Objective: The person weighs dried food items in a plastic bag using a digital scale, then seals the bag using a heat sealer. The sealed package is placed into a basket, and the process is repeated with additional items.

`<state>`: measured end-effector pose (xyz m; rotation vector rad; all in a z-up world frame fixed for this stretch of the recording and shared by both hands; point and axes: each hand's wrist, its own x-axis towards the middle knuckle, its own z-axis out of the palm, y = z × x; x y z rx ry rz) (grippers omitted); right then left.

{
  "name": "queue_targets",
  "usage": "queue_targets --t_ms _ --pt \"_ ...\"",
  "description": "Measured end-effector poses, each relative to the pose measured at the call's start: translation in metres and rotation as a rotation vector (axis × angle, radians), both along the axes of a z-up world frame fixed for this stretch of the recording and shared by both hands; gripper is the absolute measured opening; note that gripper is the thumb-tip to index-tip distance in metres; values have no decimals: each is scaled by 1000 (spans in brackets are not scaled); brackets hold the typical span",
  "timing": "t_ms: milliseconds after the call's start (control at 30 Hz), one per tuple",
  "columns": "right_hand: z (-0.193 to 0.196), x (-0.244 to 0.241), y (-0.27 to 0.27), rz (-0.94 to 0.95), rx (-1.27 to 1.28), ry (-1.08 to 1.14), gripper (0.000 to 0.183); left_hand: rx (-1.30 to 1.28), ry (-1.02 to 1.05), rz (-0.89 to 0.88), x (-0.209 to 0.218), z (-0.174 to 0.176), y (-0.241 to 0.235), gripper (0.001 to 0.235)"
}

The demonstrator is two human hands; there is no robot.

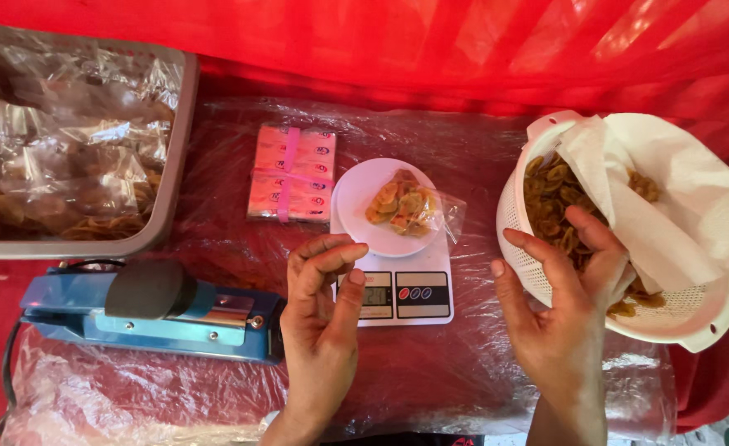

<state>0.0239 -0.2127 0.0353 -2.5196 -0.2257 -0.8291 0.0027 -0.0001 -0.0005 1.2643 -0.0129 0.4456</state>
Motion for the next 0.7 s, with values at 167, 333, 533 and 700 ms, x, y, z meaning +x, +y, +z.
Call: queue_targets --t_ms 167,333,533,700 --pt "0 4 -10 69 63 -10 26 35 -57 2 6 0 -5 23" --pt "-16 13 -13 79 93 97 18 375 -9 128 6 7 -10 27" --pt "-43 47 0 75 178 273 35 1166 -223 198 14 3 -37 51" --pt "-53 88 -1 19 -201 385 17 1697 -202 224 59 -8 -78 35"
